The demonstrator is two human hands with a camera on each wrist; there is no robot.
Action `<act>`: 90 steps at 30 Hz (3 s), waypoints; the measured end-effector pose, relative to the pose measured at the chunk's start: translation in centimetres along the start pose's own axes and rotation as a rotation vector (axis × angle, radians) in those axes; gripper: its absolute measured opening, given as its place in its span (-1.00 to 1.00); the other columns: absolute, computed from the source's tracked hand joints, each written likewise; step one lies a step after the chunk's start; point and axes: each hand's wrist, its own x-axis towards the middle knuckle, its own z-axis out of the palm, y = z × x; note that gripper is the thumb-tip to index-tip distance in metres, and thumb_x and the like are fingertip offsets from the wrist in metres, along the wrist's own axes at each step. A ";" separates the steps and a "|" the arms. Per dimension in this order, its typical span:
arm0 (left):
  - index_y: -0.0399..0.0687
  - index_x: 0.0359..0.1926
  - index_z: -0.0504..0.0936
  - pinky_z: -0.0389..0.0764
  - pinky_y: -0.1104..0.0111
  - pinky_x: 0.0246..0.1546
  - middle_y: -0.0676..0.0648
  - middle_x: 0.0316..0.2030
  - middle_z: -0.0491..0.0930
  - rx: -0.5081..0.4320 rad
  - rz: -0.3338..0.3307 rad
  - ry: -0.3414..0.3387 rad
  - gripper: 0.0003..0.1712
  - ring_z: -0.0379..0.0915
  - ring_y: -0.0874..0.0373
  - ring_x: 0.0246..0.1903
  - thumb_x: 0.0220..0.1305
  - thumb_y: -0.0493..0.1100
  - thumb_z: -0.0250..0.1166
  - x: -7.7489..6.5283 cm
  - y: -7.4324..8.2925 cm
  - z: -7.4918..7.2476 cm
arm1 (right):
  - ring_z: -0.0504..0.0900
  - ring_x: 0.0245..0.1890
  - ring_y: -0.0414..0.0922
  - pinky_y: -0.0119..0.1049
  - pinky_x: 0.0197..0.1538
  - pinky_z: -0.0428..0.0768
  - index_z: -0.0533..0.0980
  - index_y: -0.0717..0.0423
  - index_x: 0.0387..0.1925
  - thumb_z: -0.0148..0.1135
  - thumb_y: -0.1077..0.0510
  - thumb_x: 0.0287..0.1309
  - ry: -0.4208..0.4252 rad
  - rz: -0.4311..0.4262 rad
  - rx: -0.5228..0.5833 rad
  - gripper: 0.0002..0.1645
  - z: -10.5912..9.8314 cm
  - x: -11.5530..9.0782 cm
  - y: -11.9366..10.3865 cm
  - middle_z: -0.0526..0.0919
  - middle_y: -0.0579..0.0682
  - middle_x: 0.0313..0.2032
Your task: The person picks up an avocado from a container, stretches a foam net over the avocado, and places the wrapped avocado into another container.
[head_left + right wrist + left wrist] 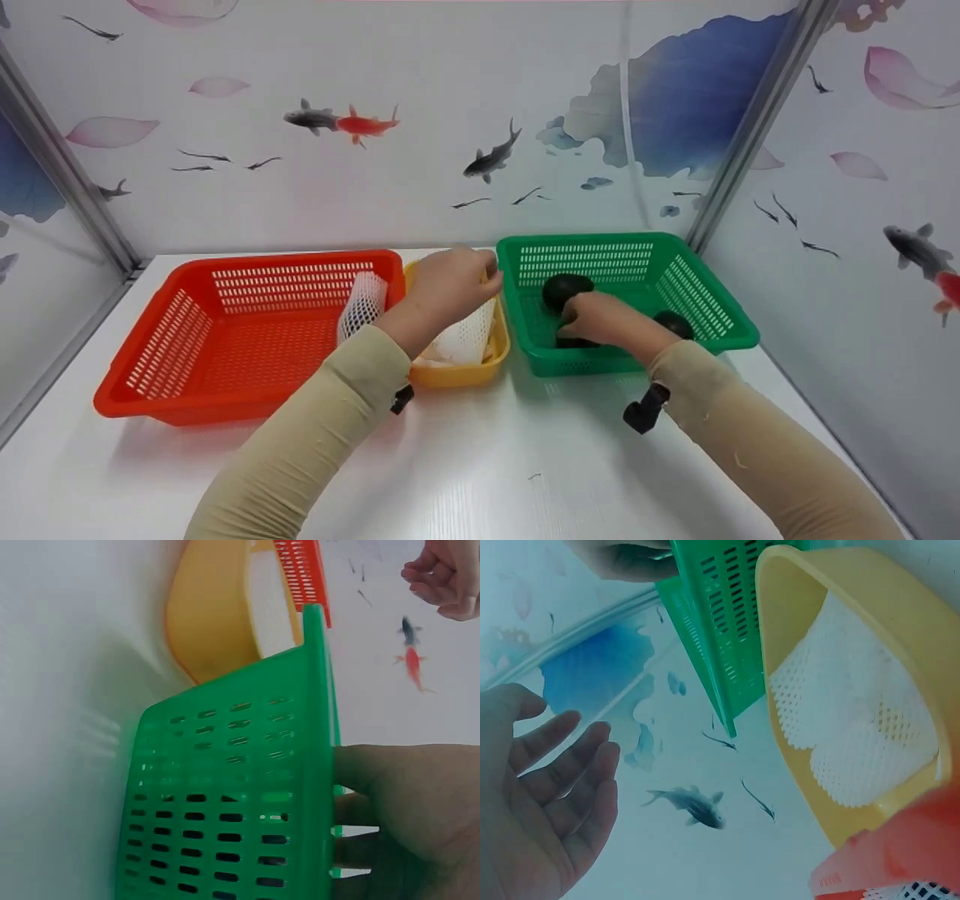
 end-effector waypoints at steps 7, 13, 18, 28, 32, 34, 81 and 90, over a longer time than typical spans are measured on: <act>0.01 -0.11 0.60 0.58 0.36 -0.23 0.05 -0.34 0.59 0.046 0.060 -0.102 -0.73 0.46 0.15 -0.35 0.40 0.05 0.12 -0.2 1.2 1.1 | 0.49 -0.37 -0.05 -0.15 -0.20 0.52 0.63 0.20 -0.24 0.37 0.14 0.14 0.001 0.035 -0.019 -0.78 0.8 0.4 0.7 0.61 -0.01 -0.37; 0.00 -0.14 0.60 0.58 0.38 -0.29 0.07 -0.41 0.57 0.071 0.104 -0.126 -0.74 0.46 0.16 -0.39 0.40 0.05 0.14 -0.5 1.7 2.1 | 0.45 -0.39 -0.06 -0.15 -0.22 0.50 0.61 0.21 -0.27 0.39 0.24 0.09 0.020 0.028 -0.019 -0.83 1.5 0.6 1.5 0.59 -0.03 -0.40; 0.00 -0.15 0.60 0.56 0.39 -0.30 0.08 -0.45 0.53 0.067 0.118 -0.136 -0.75 0.45 0.16 -0.41 0.39 0.04 0.15 -0.7 1.9 2.5 | 0.41 -0.38 -0.05 -0.15 -0.21 0.44 0.58 0.23 -0.25 0.38 0.30 0.05 0.034 0.024 -0.035 -0.81 1.7 0.9 2.3 0.53 -0.04 -0.41; 0.00 -0.11 0.60 0.58 0.36 -0.25 0.06 -0.37 0.59 0.099 0.131 -0.137 -0.74 0.46 0.16 -0.39 0.40 0.04 0.13 -1.3 1.8 2.9 | 0.48 -0.25 -0.01 -0.09 -0.10 0.50 0.54 0.26 0.03 0.32 0.22 0.00 0.046 0.030 0.075 -0.51 1.5 1.4 3.5 0.62 0.08 -0.15; 0.01 -0.14 0.59 0.56 0.39 -0.29 0.07 -0.41 0.55 0.103 0.131 -0.139 -0.75 0.44 0.17 -0.40 0.41 0.05 0.13 -1.4 1.9 3.0 | 0.50 -0.16 0.02 -0.04 -0.01 0.50 0.46 0.31 0.13 0.29 0.16 0.06 0.088 0.009 0.123 -0.42 1.3 1.3 3.3 0.60 0.18 -0.01; 0.01 -0.16 0.58 0.55 0.40 -0.31 0.08 -0.44 0.53 0.108 0.129 -0.140 -0.75 0.44 0.17 -0.40 0.41 0.05 0.13 -1.4 2.0 3.0 | 0.50 -0.08 0.05 0.01 0.05 0.49 0.44 0.33 0.16 0.26 0.12 0.12 0.111 -0.007 0.147 -0.41 1.0 1.1 2.8 0.57 0.23 0.05; 0.06 0.28 0.32 0.55 0.26 0.03 0.01 0.01 0.55 -0.441 -0.067 -0.160 -0.29 0.45 0.10 0.01 0.17 0.03 0.41 -6.9 0.0 5.2 | 0.51 -0.05 -0.07 -0.04 0.08 0.54 0.49 0.00 0.12 0.05 -0.17 0.39 0.255 -0.343 0.437 -0.54 2.7 -3.9 -4.8 0.57 -0.06 0.01; 0.02 0.25 0.37 0.56 0.22 0.00 -0.04 -0.04 0.58 -0.536 -0.096 -0.143 -0.35 0.51 0.07 -0.07 0.18 -0.10 0.43 -8.2 -1.3 5.7 | 0.42 0.14 -0.13 -0.12 0.17 0.49 0.33 -0.03 0.33 0.44 0.13 0.10 0.166 -0.599 0.360 -0.23 3.7 -4.2 -3.7 0.41 -0.12 0.20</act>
